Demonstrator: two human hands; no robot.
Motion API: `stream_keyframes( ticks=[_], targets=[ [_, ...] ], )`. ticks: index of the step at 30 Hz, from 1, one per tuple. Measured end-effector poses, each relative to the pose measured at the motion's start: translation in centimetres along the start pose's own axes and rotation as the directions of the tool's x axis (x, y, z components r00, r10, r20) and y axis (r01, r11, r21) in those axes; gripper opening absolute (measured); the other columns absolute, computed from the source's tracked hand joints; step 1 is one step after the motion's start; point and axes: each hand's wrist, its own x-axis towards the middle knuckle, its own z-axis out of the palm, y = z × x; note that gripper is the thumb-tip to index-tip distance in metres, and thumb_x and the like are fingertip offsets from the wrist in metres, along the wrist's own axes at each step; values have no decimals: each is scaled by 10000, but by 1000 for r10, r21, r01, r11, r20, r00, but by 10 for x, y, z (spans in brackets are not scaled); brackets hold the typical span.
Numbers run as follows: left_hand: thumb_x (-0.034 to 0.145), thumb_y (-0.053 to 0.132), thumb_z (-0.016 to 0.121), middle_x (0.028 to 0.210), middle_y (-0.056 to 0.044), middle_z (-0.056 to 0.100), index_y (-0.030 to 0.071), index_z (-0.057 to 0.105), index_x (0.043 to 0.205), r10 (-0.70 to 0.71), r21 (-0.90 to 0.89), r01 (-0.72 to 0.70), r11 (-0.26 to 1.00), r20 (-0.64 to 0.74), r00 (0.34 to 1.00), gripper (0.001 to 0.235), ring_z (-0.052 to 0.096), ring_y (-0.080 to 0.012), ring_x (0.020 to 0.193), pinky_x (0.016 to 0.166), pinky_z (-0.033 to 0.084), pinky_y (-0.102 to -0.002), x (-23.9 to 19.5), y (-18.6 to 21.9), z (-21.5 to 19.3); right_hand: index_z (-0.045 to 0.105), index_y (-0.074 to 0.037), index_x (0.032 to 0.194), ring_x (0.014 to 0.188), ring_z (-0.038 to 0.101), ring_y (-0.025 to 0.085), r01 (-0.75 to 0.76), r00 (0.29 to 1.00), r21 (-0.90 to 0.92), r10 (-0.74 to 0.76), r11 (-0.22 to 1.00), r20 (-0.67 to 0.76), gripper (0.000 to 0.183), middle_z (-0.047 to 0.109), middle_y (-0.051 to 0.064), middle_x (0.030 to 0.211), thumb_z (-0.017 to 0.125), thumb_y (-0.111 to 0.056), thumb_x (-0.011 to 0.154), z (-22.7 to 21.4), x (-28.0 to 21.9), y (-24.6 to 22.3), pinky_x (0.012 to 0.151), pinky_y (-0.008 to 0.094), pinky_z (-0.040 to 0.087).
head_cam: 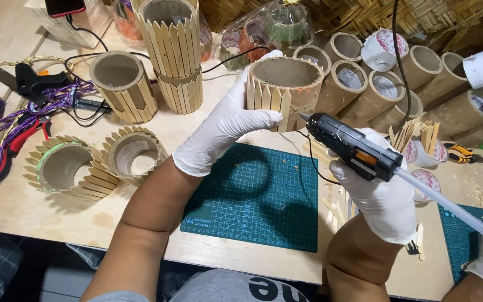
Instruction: Gluing small wooden sticks onto a cardboard tube using a hot glue gun to create a decorative object.
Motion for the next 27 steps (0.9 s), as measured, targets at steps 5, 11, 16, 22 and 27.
stream_keyframes(
  ticks=[5,11,16,22,27],
  targets=[
    [698,294,803,1438,-102,507,171,291,1516,6,8,-6,1000,3,1000,972,543,-233,1283,897,595,-344,1,-1,1,641,-104,1070,908,664,149,-12,1000,34,12,999,7,257,666,39,1025,731,-278,903,0,-1,0,831,258,547],
    [697,275,811,1421,-104,523,166,289,1522,1,-6,-1,1000,14,1000,983,558,-228,1256,850,613,-348,5,-9,-2,618,-93,1135,928,673,161,-30,1000,22,30,999,-8,301,678,51,1040,740,-235,900,0,-4,9,846,266,564],
    [655,273,817,1402,-111,528,117,257,1524,-36,-12,35,999,-27,999,1045,557,-212,1236,864,605,-349,4,-8,-1,622,-94,1124,938,674,154,-65,998,70,66,995,-18,287,683,48,1041,750,-207,893,2,-3,1,857,262,567],
    [673,280,805,1398,-108,548,134,303,1509,-41,29,42,999,-24,999,986,567,-224,1241,886,601,-340,4,-4,0,613,-102,1092,919,654,163,-63,998,-94,62,994,-15,251,657,44,1040,745,-207,906,0,-2,-2,840,271,537],
    [662,203,800,1363,-120,579,133,314,1505,-95,9,95,995,-63,993,975,603,-238,1206,866,612,-353,6,-7,0,603,-105,1072,900,660,160,-28,1000,-141,29,990,8,239,661,38,1019,725,-249,926,-1,-1,2,824,265,533]
  ],
)
